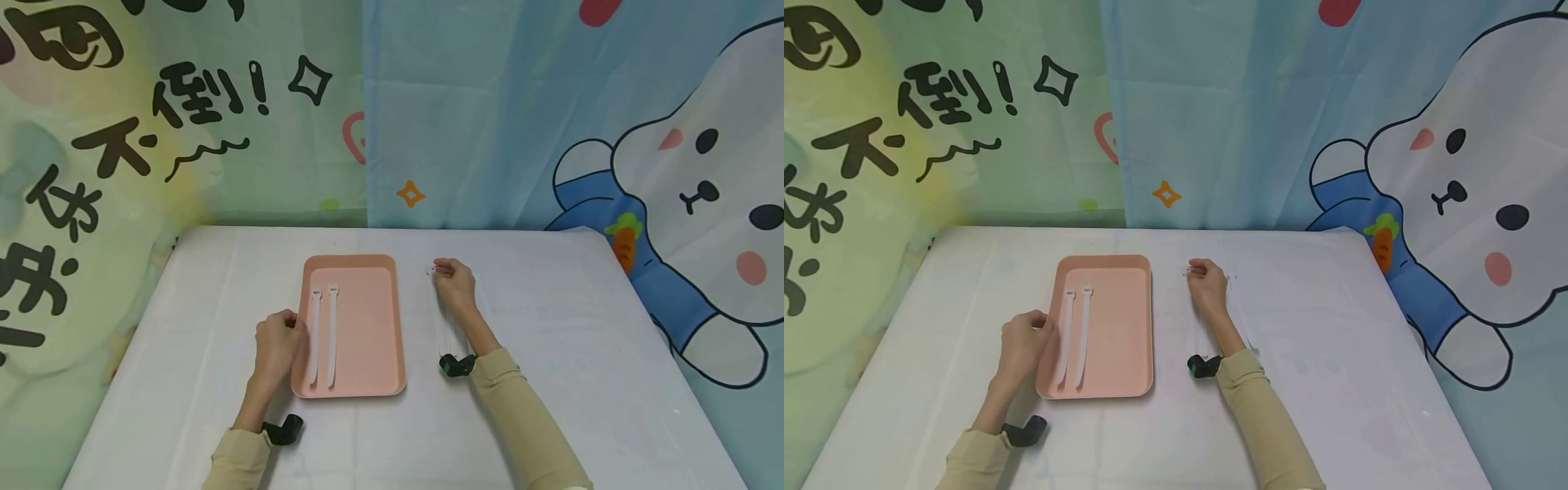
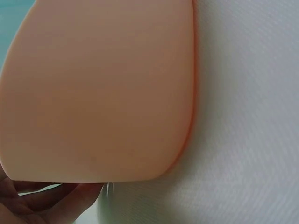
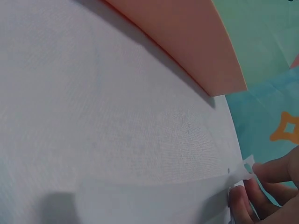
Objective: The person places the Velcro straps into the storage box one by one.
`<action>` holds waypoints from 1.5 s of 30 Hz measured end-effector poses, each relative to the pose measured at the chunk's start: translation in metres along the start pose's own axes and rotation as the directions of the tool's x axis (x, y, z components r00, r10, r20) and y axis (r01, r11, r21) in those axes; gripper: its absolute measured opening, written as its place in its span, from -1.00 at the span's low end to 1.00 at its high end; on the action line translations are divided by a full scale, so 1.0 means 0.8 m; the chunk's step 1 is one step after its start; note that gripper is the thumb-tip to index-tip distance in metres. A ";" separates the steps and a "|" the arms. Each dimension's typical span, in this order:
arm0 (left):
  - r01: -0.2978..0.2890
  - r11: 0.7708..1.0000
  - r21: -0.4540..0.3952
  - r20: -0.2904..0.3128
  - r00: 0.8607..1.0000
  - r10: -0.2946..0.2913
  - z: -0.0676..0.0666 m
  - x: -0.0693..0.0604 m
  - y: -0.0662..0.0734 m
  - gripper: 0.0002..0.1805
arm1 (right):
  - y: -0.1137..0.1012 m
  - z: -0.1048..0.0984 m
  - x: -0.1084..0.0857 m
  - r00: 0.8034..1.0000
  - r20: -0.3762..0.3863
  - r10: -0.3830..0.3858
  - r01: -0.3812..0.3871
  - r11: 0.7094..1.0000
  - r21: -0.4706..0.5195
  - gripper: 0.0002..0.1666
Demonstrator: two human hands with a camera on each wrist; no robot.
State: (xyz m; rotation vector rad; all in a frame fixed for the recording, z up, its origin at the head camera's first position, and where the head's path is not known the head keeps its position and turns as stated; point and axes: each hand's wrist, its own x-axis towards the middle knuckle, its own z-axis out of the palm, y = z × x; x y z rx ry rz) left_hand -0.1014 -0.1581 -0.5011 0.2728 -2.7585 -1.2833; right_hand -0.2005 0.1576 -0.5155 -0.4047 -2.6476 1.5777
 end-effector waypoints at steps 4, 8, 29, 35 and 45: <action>0.002 1.000 0.000 0.000 1.000 -0.002 0.000 0.000 0.000 -0.82 | 0.001 0.000 -0.001 0.999 -0.037 -0.017 0.017 1.000 -0.007 -0.69; -0.006 1.000 0.001 0.000 1.000 0.006 0.000 0.000 0.001 -0.82 | 0.001 -0.002 -0.002 0.998 -0.061 -0.027 0.028 1.000 0.011 -0.74; 0.000 1.000 0.005 -0.002 1.000 0.000 0.001 0.001 -0.001 -0.81 | -0.020 -0.010 -0.005 0.996 -0.031 -0.088 0.092 0.982 0.166 -0.74; -0.001 1.000 0.001 -0.004 1.000 0.001 0.000 0.001 0.000 -0.81 | -0.031 -0.011 -0.009 0.996 -0.014 -0.093 0.094 0.973 0.211 -0.73; 0.005 1.000 0.004 -0.002 1.000 -0.005 0.000 0.000 0.001 -0.81 | -0.047 -0.008 -0.016 0.994 0.027 -0.108 0.099 0.967 0.235 -0.73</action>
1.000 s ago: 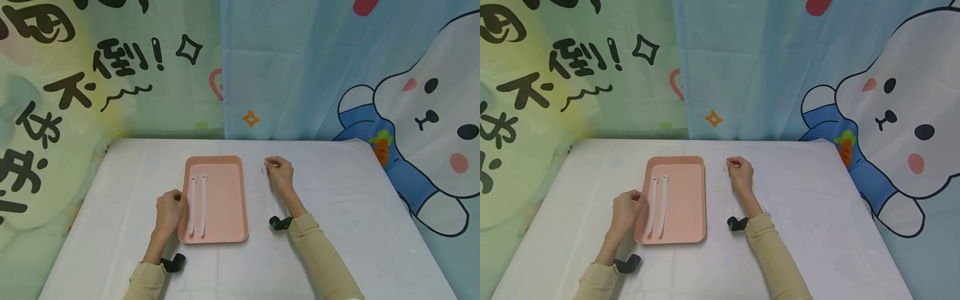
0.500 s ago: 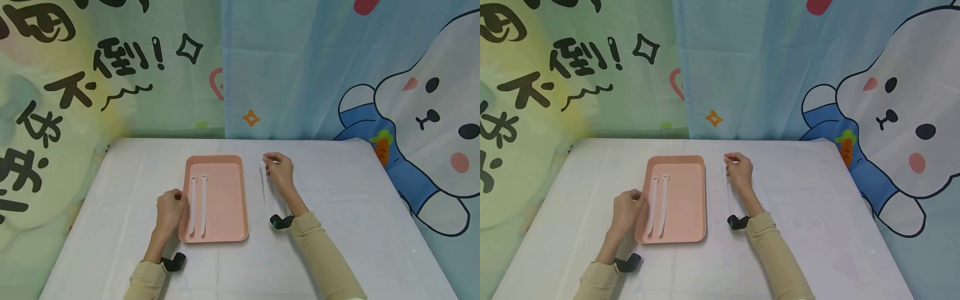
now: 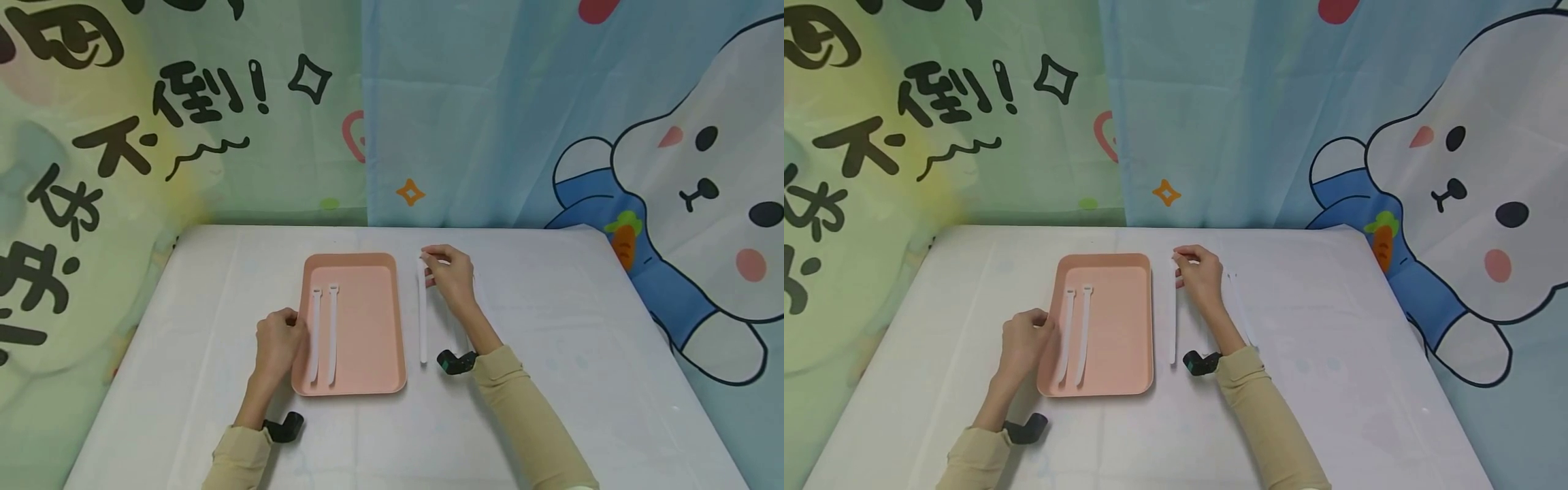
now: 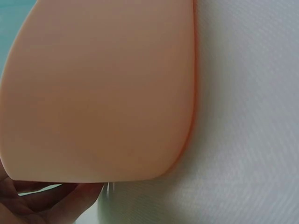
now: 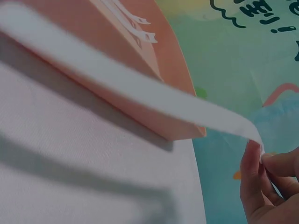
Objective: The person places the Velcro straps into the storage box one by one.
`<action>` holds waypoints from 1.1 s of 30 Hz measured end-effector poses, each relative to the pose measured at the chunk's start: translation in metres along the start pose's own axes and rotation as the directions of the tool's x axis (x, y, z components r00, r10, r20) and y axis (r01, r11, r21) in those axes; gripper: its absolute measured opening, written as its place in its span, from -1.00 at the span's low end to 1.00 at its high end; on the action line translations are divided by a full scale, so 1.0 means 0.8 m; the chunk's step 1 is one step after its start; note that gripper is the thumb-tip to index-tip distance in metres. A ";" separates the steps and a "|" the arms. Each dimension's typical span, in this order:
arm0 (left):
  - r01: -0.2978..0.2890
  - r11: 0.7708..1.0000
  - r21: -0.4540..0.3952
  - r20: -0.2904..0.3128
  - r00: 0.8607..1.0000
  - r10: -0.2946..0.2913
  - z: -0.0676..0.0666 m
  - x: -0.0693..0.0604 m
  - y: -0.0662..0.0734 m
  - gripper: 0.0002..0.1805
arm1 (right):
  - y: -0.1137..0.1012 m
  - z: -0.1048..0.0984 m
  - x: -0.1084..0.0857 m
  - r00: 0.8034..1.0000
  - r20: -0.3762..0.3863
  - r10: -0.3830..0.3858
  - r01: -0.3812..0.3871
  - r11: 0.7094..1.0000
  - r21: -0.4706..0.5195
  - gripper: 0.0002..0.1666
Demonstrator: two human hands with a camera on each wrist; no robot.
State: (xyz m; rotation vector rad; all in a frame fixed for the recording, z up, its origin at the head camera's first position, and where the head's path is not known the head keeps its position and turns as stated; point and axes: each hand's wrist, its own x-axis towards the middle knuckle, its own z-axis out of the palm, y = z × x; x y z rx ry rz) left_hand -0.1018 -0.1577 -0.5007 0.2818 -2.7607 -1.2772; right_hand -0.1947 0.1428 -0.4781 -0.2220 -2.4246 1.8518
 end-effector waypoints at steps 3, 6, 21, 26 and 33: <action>-0.001 1.000 0.002 -0.002 1.000 0.001 0.000 0.000 0.000 -0.81 | -0.003 0.003 -0.001 1.000 0.011 -0.006 0.006 1.000 0.006 -0.72; -0.006 1.000 0.006 -0.008 1.000 0.006 0.000 0.000 -0.001 -0.81 | -0.007 0.007 -0.004 1.000 0.028 -0.007 0.007 1.000 0.019 -0.72; -0.015 1.000 0.005 -0.022 1.000 0.015 0.000 -0.001 -0.001 -0.81 | -0.019 0.043 -0.013 0.990 0.141 0.011 -0.020 0.998 0.063 -0.68; -0.029 1.000 -0.003 -0.018 0.999 0.029 0.001 -0.001 -0.001 -0.82 | -0.020 0.056 -0.016 0.983 0.178 0.032 -0.044 0.997 0.068 -0.70; -0.037 0.999 -0.005 -0.017 0.999 0.037 0.001 -0.002 -0.001 -0.83 | -0.017 0.073 -0.020 0.976 0.208 0.064 -0.080 0.994 0.070 -0.67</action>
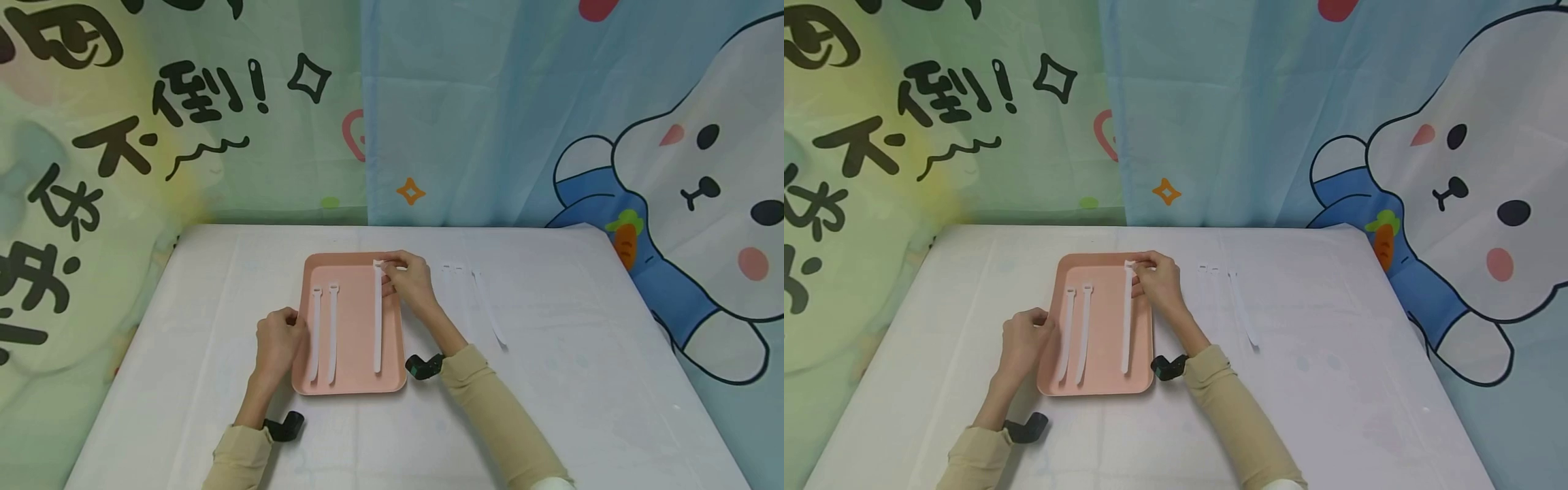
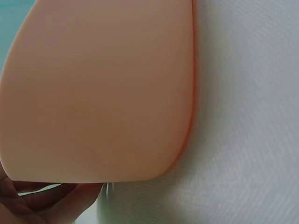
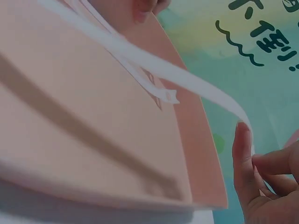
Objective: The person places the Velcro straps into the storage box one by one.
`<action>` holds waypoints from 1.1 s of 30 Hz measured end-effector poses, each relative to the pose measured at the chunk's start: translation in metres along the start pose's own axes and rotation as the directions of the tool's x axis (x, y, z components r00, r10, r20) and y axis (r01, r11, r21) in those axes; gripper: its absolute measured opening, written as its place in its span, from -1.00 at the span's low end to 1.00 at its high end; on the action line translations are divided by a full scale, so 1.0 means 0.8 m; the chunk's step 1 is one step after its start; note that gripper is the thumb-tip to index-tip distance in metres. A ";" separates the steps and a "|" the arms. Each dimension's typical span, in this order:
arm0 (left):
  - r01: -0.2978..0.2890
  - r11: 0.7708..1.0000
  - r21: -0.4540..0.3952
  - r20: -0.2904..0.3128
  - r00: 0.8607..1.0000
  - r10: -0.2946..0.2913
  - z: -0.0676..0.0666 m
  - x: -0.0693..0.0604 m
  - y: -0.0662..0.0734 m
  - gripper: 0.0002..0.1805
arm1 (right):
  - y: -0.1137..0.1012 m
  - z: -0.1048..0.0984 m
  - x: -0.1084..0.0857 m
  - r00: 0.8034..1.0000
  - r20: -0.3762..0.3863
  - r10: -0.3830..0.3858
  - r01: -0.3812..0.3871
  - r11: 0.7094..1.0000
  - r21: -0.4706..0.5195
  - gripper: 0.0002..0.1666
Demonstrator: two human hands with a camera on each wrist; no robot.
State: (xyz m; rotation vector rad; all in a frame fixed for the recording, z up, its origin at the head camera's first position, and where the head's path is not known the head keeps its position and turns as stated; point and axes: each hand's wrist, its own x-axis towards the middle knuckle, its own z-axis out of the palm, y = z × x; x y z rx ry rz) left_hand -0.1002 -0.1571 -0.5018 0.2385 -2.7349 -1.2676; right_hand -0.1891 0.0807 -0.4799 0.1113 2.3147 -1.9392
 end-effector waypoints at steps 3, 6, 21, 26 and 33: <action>0.005 1.000 0.003 0.002 1.000 -0.005 0.001 -0.001 0.000 -0.83 | 0.002 0.007 0.001 1.000 0.012 0.003 -0.003 1.000 0.000 -0.67; 0.007 1.000 0.003 0.002 1.000 -0.007 0.000 0.000 0.000 -0.83 | 0.003 0.016 0.003 0.999 0.034 -0.004 0.004 1.000 -0.007 -0.67; 0.027 1.000 -0.002 0.017 0.999 -0.027 -0.001 0.002 -0.001 -0.82 | 0.012 0.050 0.010 0.995 0.091 -0.026 0.031 0.998 -0.053 -0.73; 0.030 1.000 -0.003 0.021 0.999 -0.029 -0.001 0.002 -0.001 -0.82 | 0.019 0.060 0.015 0.995 0.096 -0.032 0.034 0.999 -0.024 -0.75; 0.015 1.000 -0.003 0.009 1.000 -0.015 -0.001 0.001 -0.001 -0.83 | 0.026 0.068 0.017 0.992 0.120 -0.029 0.037 0.997 -0.062 -0.80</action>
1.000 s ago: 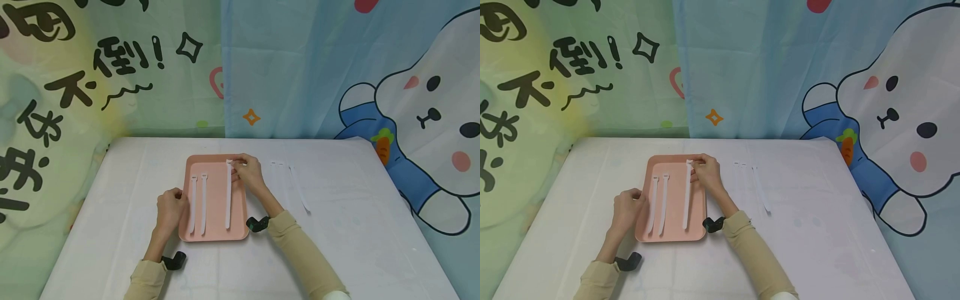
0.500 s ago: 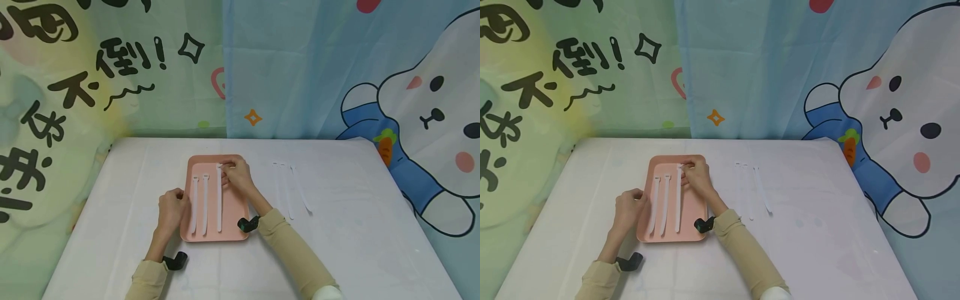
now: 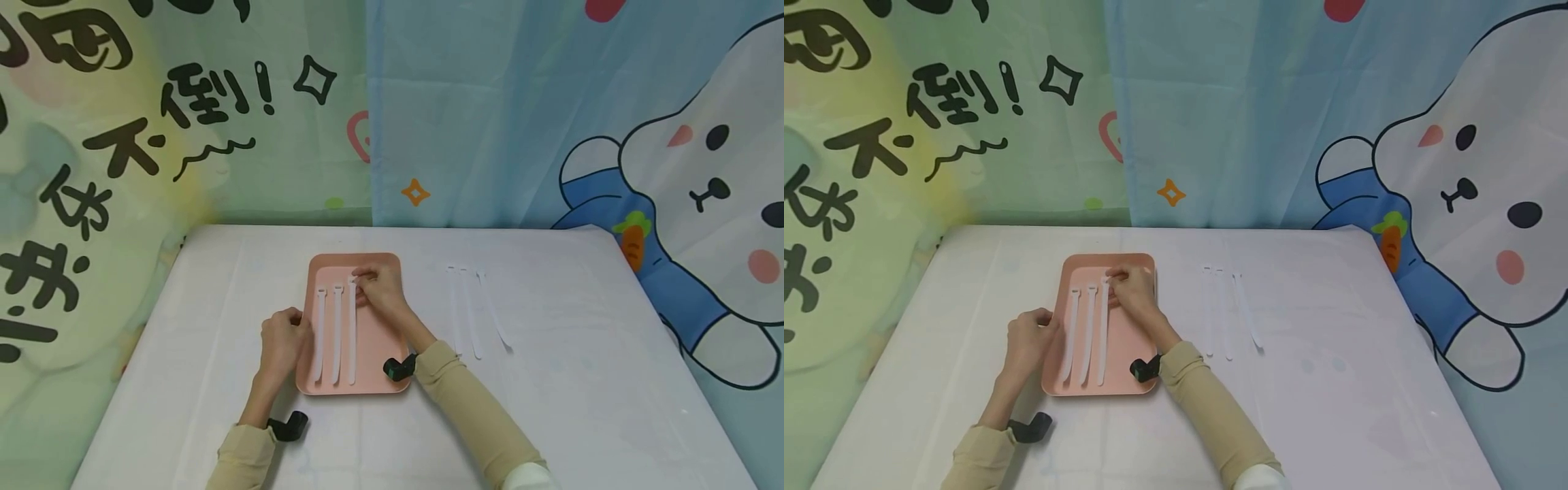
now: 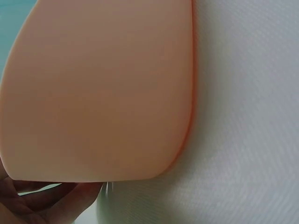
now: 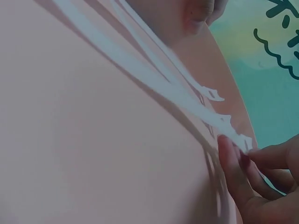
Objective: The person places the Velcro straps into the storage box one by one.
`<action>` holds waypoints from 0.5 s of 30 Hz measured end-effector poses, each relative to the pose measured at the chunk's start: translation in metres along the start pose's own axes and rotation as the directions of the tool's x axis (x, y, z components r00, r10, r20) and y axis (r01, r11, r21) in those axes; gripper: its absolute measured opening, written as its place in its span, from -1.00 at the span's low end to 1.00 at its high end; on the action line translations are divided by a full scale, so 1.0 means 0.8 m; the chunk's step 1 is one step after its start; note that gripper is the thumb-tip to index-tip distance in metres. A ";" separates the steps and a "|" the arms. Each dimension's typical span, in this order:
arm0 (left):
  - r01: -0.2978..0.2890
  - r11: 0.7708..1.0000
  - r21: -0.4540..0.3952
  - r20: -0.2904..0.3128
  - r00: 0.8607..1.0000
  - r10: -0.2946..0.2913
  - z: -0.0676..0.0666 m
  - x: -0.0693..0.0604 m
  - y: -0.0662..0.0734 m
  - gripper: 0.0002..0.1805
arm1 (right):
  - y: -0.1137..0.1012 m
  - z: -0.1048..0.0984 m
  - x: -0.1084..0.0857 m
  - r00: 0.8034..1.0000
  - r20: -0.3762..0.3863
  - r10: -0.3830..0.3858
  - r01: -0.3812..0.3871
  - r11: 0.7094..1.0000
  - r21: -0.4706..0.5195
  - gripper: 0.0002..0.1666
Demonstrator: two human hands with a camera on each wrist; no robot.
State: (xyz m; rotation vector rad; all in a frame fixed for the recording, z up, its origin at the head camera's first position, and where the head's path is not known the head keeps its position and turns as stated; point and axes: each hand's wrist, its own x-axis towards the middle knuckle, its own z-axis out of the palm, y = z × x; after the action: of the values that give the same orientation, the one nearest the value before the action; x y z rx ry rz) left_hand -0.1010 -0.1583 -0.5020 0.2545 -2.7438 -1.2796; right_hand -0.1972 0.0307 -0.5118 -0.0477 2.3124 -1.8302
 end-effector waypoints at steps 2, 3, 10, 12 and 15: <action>0.002 1.000 0.002 0.001 1.000 -0.002 0.001 0.000 0.000 -0.82 | 0.000 0.000 -0.001 1.000 0.006 0.002 -0.002 1.000 -0.020 -0.79; 0.005 1.000 0.002 0.000 1.000 -0.005 0.001 0.000 0.000 -0.82 | 0.000 0.000 -0.002 1.000 0.009 0.001 -0.001 1.000 -0.029 -0.78; 0.018 1.000 0.009 -0.002 1.000 -0.018 0.002 0.000 0.000 -0.82 | 0.000 0.000 -0.002 1.000 0.027 -0.001 0.003 0.997 -0.080 -0.71; 0.014 1.000 0.012 -0.005 1.000 -0.014 0.001 0.000 0.000 -0.82 | 0.000 0.000 -0.002 1.000 0.029 0.010 -0.008 0.997 -0.076 -0.70; 0.012 1.000 0.010 -0.004 1.000 -0.012 0.001 -0.001 0.000 -0.83 | 0.000 -0.001 -0.003 0.999 0.025 0.025 -0.023 0.998 -0.063 -0.68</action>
State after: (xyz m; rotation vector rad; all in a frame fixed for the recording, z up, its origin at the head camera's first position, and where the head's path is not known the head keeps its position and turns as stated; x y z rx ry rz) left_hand -0.1008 -0.1573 -0.5025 0.2748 -2.7496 -1.2676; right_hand -0.1949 0.0321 -0.5111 -0.0522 2.3426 -1.7349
